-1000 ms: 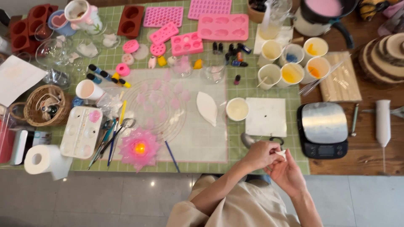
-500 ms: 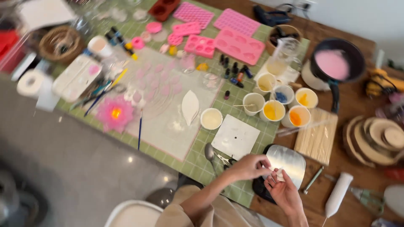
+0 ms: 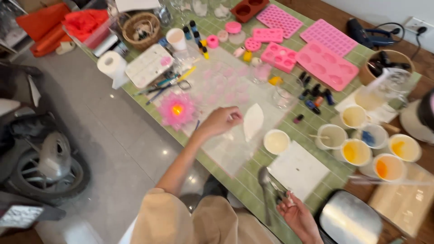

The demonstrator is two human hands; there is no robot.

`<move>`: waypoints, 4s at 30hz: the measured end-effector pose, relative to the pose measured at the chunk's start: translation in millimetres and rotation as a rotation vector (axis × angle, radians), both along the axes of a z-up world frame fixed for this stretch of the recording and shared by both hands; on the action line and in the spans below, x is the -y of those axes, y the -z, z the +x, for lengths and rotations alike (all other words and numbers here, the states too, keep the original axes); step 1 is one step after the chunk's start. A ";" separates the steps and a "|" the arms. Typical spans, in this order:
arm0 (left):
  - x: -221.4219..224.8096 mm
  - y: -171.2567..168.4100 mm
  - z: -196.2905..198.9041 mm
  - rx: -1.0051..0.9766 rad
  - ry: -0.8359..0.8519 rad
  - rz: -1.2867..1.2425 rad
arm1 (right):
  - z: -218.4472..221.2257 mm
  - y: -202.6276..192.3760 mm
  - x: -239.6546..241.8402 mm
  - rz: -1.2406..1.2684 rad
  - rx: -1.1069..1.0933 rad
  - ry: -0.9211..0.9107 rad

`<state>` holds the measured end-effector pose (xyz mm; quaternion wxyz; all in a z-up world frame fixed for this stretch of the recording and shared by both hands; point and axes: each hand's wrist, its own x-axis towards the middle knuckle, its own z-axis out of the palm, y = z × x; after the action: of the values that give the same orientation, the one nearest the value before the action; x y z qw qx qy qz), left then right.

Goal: The recorder is assembling and crafting a lotus-shaped candle by preparing the petals and using wax.

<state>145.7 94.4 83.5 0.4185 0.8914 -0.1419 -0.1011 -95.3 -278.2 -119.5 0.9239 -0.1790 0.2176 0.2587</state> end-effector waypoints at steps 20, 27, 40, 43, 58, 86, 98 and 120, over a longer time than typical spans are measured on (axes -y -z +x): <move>-249.1 87.8 332.8 0.009 -0.098 0.252 | 248.2 -31.1 -320.9 -1.618 0.652 0.099; -231.4 160.1 422.4 -0.057 -0.202 0.198 | 252.7 -39.6 -331.1 -2.009 0.896 0.168; -169.5 159.7 437.6 -0.271 -0.135 0.773 | 259.8 -50.1 -334.9 -2.043 0.890 0.120; -172.4 181.6 438.3 -0.275 -0.134 0.770 | 259.3 -50.3 -333.8 -2.064 0.869 0.103; -203.7 110.6 409.2 -0.033 -0.332 0.544 | 256.9 -42.2 -333.5 -2.032 0.935 0.108; -85.7 -76.7 31.2 -0.193 0.129 -1.033 | 197.2 -231.7 -295.7 -0.194 0.360 0.142; -67.9 -60.7 19.1 -0.231 0.157 -0.815 | 187.1 -230.7 -288.6 0.071 0.271 0.212; -73.9 -46.6 -0.2 -0.713 0.062 -1.240 | 173.5 -289.3 -292.5 -1.759 0.770 0.333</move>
<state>145.5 168.3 130.1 0.8659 0.3975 -0.0532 -0.2990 78.2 14.3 169.8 0.4932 -0.8442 0.0388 -0.2063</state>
